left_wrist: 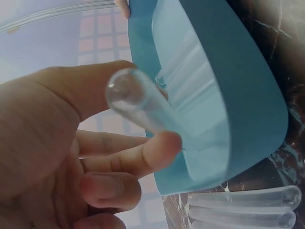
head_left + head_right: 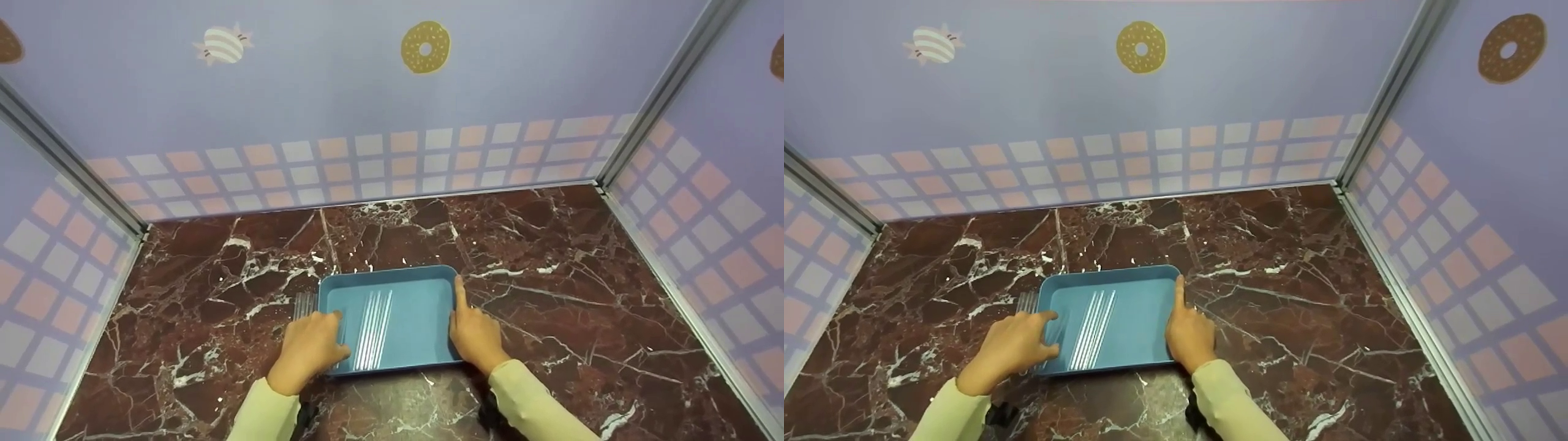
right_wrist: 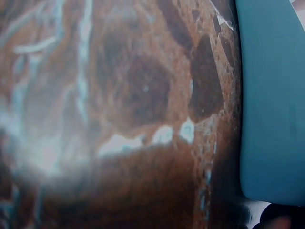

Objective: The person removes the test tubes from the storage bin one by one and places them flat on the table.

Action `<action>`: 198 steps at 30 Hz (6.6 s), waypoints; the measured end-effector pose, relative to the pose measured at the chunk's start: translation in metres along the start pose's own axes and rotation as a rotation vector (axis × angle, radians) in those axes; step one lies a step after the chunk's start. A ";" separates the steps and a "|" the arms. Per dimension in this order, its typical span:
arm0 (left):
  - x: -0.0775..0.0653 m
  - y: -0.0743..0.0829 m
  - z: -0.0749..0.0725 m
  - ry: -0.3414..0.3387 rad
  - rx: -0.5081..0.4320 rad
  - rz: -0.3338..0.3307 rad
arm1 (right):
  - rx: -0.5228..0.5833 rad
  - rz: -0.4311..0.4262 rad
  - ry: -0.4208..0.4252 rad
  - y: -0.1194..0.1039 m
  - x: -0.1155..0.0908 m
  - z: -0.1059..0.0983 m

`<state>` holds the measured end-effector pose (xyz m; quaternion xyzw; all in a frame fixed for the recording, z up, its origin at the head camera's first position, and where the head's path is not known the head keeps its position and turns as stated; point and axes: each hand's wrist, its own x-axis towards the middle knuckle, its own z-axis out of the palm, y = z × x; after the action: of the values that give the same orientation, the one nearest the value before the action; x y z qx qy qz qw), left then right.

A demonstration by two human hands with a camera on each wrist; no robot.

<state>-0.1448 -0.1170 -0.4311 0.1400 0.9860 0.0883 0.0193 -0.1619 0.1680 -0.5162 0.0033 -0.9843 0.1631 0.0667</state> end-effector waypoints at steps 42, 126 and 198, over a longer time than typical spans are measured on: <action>-0.030 -0.046 -0.024 0.412 -0.097 -0.087 | 0.037 0.047 -0.051 -0.002 0.002 0.001; -0.025 -0.090 0.029 0.292 -0.105 -0.162 | 0.031 0.029 -0.022 -0.002 -0.001 0.001; -0.032 -0.087 0.025 0.169 -0.105 -0.247 | 0.028 0.044 -0.031 -0.001 0.001 0.001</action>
<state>-0.1363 -0.2041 -0.4712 0.0086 0.9878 0.1483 -0.0459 -0.1634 0.1670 -0.5166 -0.0147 -0.9827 0.1781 0.0480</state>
